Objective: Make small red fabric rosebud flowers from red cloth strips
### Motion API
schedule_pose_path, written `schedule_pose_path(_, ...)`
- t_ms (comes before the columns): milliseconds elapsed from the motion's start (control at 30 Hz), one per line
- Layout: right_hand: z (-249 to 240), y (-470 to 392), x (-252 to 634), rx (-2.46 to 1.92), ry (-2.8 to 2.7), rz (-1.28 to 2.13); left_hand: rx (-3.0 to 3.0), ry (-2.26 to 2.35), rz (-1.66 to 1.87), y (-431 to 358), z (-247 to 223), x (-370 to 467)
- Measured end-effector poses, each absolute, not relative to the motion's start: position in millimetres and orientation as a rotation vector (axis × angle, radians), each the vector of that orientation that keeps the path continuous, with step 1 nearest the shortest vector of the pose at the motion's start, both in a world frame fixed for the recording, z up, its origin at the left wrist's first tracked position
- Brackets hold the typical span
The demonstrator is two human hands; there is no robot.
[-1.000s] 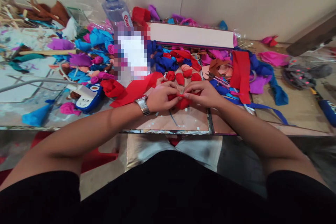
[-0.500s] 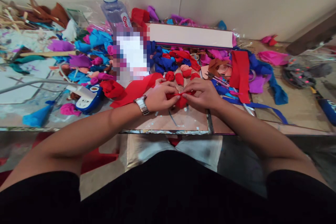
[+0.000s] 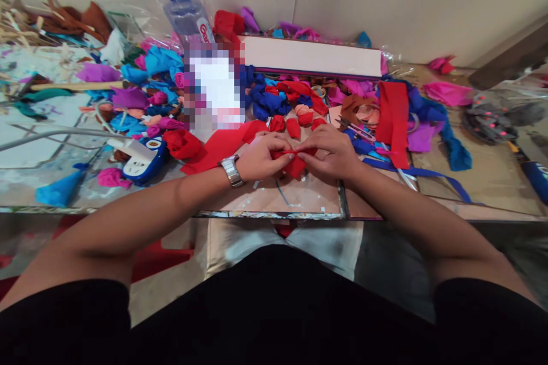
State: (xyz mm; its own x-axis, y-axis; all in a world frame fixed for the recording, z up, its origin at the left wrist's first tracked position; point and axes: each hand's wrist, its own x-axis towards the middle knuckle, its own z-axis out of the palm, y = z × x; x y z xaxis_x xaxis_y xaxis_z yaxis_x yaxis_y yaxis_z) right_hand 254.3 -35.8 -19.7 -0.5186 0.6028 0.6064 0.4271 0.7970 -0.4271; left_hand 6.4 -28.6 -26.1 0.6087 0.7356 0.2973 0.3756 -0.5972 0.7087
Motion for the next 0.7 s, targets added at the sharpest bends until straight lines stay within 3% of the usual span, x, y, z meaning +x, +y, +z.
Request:
schedule_pose_path(333,-16.0,-41.2,253.5,-0.857,-2.128,0.564,2.228,0.942,0.764,-31.3,-26.2,6.6)
schedule_pose_path(700,-15.3,-44.5,249.3,-0.823,-2.131,0.485,2.269,0.925,0.74,-32.0,-24.2,7.2)
